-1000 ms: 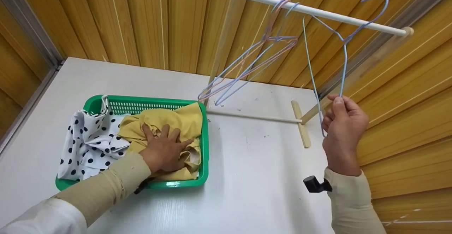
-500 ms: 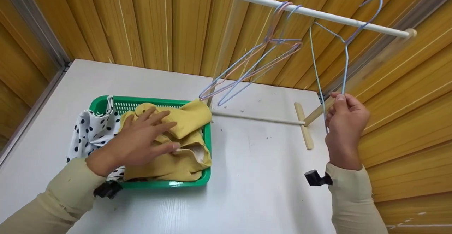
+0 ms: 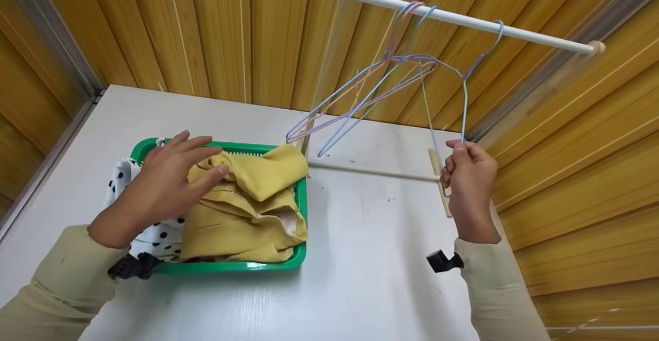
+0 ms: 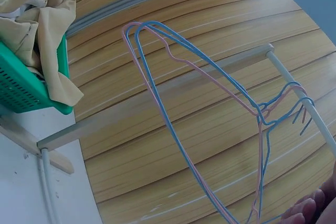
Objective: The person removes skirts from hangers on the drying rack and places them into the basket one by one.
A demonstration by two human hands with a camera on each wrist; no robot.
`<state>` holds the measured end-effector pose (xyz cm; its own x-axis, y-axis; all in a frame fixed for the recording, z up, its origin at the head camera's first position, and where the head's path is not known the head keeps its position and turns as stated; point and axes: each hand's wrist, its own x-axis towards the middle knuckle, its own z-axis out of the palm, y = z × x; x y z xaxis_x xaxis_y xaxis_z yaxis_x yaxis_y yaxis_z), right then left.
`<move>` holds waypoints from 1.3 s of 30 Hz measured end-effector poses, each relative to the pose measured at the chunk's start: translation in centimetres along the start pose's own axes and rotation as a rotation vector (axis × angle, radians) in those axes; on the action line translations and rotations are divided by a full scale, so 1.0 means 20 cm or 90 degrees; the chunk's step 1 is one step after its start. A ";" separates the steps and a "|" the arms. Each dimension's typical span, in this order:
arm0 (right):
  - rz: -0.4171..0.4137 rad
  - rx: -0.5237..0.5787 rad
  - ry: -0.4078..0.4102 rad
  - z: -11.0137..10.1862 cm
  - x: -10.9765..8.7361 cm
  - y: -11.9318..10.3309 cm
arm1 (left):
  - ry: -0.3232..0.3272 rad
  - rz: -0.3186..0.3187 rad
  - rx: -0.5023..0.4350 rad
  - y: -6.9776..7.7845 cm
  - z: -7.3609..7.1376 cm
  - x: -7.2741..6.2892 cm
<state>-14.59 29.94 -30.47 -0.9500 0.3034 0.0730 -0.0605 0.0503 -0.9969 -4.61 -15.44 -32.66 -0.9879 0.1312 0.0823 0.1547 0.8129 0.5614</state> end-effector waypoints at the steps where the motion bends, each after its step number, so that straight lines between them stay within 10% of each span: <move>1: 0.002 -0.003 -0.005 0.00 0.00 0.00 | 0.000 0.001 -0.004 0.00 0.00 0.00; 9: 0.039 -0.086 -0.073 -0.03 -0.01 0.01 | 0.025 -0.002 -0.022 -0.03 -0.02 -0.03; 20: -0.002 0.010 0.029 -0.03 0.00 0.03 | -0.009 -0.043 -0.032 -0.04 -0.02 -0.01; 39: 0.045 -0.113 -0.075 -0.04 0.00 0.08 | -0.067 -0.077 -0.045 0.02 -0.01 0.12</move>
<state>-14.48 30.76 -31.94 -0.9798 0.1997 -0.0104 0.0516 0.2024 -0.9779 -6.94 -14.97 -32.00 -0.9926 0.0961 -0.0740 0.0298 0.7846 0.6192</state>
